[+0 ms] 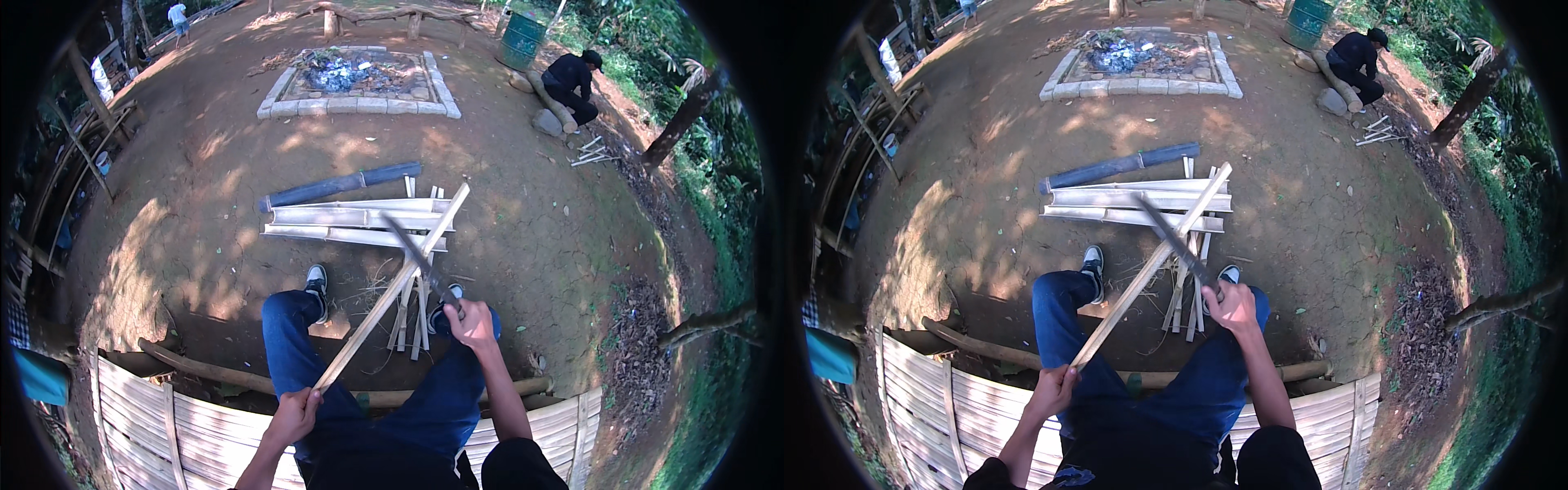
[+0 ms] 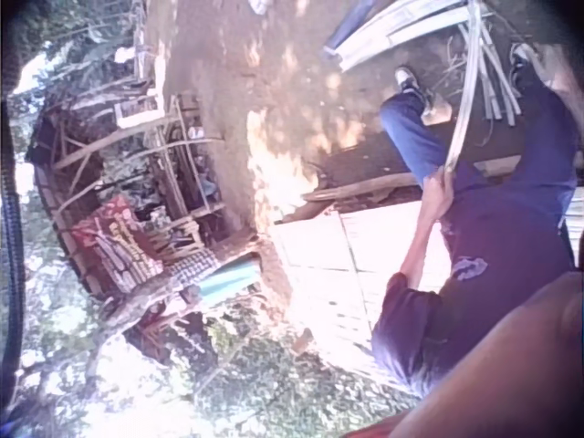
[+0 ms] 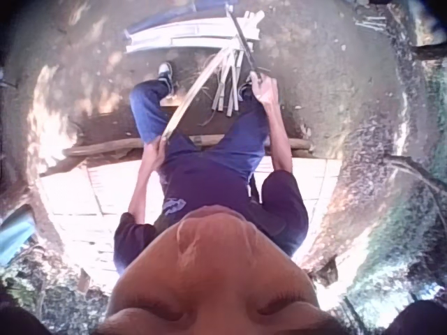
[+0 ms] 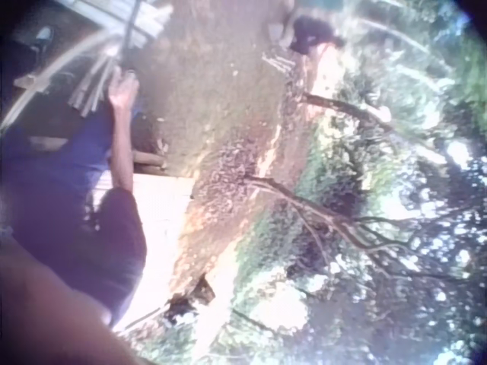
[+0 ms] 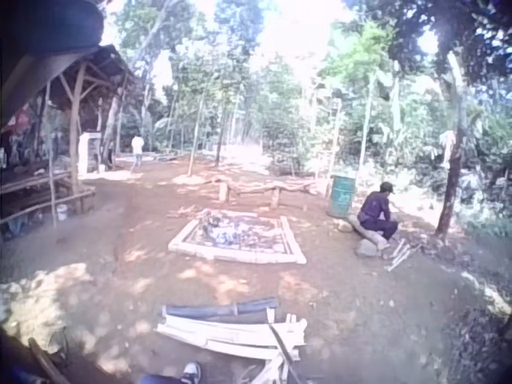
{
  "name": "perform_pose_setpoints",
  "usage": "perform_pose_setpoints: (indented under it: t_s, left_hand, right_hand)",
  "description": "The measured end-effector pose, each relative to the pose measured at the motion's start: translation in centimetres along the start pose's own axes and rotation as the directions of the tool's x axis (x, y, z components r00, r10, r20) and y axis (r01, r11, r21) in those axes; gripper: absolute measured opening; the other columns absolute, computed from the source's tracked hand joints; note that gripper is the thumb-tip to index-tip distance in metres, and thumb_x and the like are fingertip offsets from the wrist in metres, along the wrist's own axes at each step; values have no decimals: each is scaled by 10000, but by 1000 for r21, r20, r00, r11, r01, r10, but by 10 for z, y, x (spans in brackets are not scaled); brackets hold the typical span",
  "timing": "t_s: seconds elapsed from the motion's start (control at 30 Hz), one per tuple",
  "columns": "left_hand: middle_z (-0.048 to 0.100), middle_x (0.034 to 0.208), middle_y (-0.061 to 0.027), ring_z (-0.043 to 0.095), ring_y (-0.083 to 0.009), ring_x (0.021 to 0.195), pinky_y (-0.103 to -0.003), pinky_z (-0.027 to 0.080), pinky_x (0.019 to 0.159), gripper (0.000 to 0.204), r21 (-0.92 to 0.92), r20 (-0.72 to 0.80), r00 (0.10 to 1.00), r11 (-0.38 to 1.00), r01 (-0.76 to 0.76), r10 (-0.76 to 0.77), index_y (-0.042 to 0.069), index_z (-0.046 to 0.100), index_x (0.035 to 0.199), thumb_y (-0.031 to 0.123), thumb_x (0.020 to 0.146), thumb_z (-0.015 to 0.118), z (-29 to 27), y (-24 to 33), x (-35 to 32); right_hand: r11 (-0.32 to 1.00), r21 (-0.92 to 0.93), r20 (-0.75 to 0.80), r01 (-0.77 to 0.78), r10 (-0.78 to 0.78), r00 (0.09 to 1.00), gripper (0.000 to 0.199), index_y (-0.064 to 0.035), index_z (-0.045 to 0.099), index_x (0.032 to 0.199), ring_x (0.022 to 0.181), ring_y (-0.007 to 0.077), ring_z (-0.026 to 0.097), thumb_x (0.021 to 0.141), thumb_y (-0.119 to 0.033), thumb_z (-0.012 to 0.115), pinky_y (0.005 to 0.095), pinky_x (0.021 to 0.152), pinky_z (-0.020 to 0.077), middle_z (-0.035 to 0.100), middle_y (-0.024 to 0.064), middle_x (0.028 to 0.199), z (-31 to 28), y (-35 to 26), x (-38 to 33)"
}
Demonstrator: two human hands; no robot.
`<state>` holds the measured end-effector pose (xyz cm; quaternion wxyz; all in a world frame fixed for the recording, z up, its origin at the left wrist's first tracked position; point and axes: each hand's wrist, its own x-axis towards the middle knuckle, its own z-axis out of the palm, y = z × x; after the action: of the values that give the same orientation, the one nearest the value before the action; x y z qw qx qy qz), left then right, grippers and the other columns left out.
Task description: The person uses a machete to shave thin strips from a length of bamboo while sitting on a bamboo bench. They hold the bamboo strip with one hand and run the blade along its length to smooth it, then discard the shavings.
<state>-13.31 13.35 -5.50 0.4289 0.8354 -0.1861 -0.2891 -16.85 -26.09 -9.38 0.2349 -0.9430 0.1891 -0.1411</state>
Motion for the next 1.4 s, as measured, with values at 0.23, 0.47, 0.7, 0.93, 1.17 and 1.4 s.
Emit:
perform_pose_setpoints:
  t_s: [0.23,0.47,0.7,0.93,1.17,1.4]
  left_hand:
    - [561,598,-200,600,-346,585,-397,457,583,307,95,75,994,991,-90,83,-20,592,808,209,965,460,12,10,9]
    - [491,497,-71,483,-126,443,-286,384,461,352,-11,49,997,998,-54,54,-9,593,753,212,983,443,4,-9,7]
    - [505,502,-43,497,-103,461,-273,393,465,354,-138,-27,998,989,-60,56,-6,600,737,205,981,454,5,-16,-13]
    - [522,533,-152,543,-260,460,-350,408,474,298,59,-43,993,992,-108,111,-18,588,759,175,960,482,11,-2,-3]
    - [468,498,-140,431,-223,384,-341,348,419,302,108,-157,983,991,-80,96,-13,525,677,142,937,526,5,-35,-31]
    - [442,477,-12,413,-75,392,-249,324,389,384,-248,-154,987,966,-74,37,-3,555,686,219,984,456,16,-32,-21]
  right_hand:
    - [991,77,186,106,-119,975,451,-17,614,728,600,371,618,820,-457,595,448,577,494,586,185,596,0,-41,-20]
    - [885,-152,154,440,-419,895,551,-76,580,655,534,279,622,735,-620,603,402,492,485,580,88,561,5,-23,-35]
    - [972,220,33,-85,80,996,415,33,590,728,513,344,585,868,-357,571,402,529,461,545,194,551,-10,-18,-18]
    - [793,-153,221,590,-554,803,547,-67,592,667,509,253,619,704,-612,638,359,471,488,572,80,552,-8,-69,-29]
    - [943,260,104,-207,186,977,439,14,568,662,494,344,565,838,-384,621,401,495,434,533,182,536,17,-29,-17]
    - [933,261,239,248,-311,920,467,-7,588,675,557,298,609,748,-458,685,382,513,453,583,130,599,31,-48,-56]
